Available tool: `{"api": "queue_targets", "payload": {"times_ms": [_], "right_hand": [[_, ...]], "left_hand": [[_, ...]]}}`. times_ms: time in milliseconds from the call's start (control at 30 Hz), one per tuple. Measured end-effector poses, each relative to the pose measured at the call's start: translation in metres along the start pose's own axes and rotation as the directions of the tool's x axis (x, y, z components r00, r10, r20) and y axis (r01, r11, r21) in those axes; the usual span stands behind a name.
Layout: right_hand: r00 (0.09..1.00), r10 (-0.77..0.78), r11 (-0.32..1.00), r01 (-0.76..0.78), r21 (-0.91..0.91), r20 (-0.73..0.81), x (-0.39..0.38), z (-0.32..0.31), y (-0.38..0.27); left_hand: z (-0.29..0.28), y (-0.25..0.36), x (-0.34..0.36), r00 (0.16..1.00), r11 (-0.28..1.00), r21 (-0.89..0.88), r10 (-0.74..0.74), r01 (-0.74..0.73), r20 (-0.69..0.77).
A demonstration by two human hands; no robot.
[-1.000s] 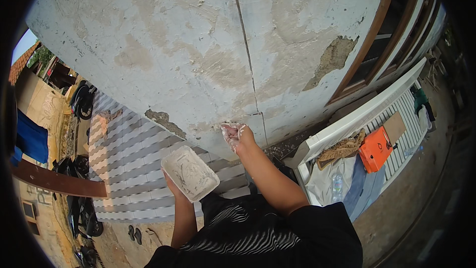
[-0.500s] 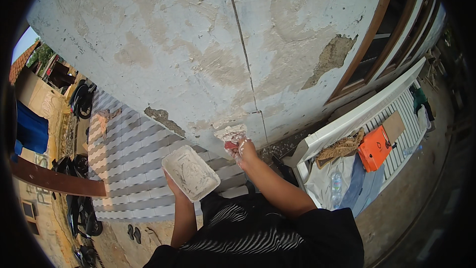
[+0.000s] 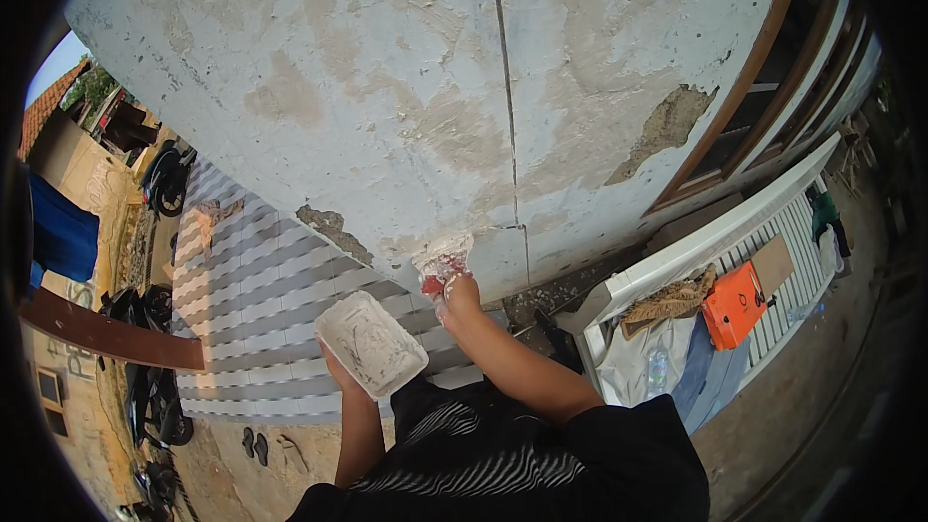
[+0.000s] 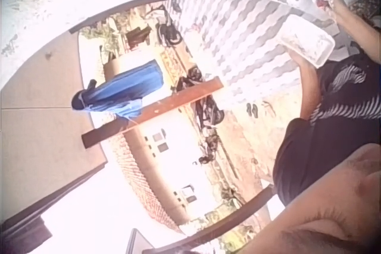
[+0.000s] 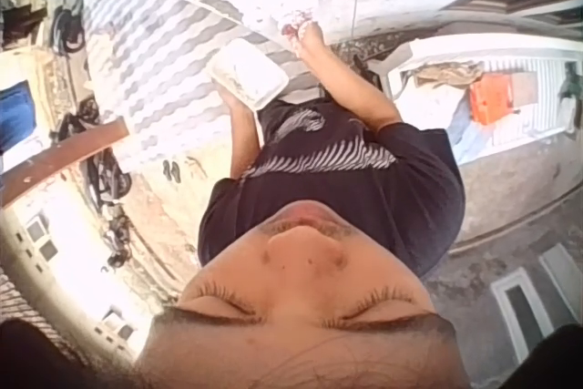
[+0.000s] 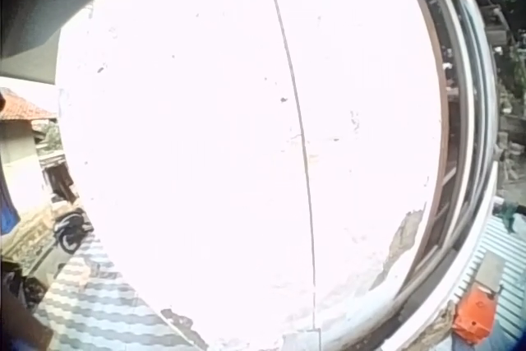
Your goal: Apply plaster or filler to a damaged section of an exterior wall using a putty knife.
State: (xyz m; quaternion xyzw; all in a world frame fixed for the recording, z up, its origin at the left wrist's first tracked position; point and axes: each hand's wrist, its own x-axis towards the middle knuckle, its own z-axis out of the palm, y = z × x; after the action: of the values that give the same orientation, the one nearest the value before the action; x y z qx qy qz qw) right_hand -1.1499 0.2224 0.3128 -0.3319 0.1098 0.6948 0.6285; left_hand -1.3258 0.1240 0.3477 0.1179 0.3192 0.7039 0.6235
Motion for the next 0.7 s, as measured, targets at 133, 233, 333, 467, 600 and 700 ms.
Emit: {"api": "queue_targets", "payload": {"times_ms": [133, 233, 333, 467, 600, 700], "right_hand": [[0.999, -0.020, 0.998, 0.018, -0.060, -0.042, -0.003, 0.010, 0.007], [0.996, -0.062, 0.986, 0.052, -0.156, -0.061, -0.010, 0.021, 0.012], [0.985, -0.159, 0.965, 0.139, -0.224, -0.074, -0.015, 0.029, 0.018], [0.977, -0.213, 0.925, 0.201, -0.323, -0.001, -0.019, 0.033, 0.032], [0.977, -0.115, 0.868, 0.186, -0.461, 0.178, -0.032, 0.042, 0.058], [0.948, -0.084, 0.851, 0.228, -0.474, 0.307, -0.042, 0.042, 0.070]], "left_hand": [[0.005, 0.007, -0.006, 1.000, 0.999, -0.032, 0.031, -0.031, -0.004], [0.001, 0.012, -0.009, 0.998, 0.999, -0.031, 0.035, -0.033, 0.043], [0.000, 0.016, -0.012, 0.995, 0.998, -0.042, 0.040, -0.036, 0.090], [-0.005, 0.018, -0.014, 0.998, 0.999, -0.029, 0.026, -0.024, 0.051], [-0.010, 0.018, -0.014, 0.999, 0.999, -0.045, -0.006, 0.008, 0.044], [-0.007, 0.018, -0.014, 0.998, 1.000, -0.002, 0.021, -0.021, 0.062]]}}
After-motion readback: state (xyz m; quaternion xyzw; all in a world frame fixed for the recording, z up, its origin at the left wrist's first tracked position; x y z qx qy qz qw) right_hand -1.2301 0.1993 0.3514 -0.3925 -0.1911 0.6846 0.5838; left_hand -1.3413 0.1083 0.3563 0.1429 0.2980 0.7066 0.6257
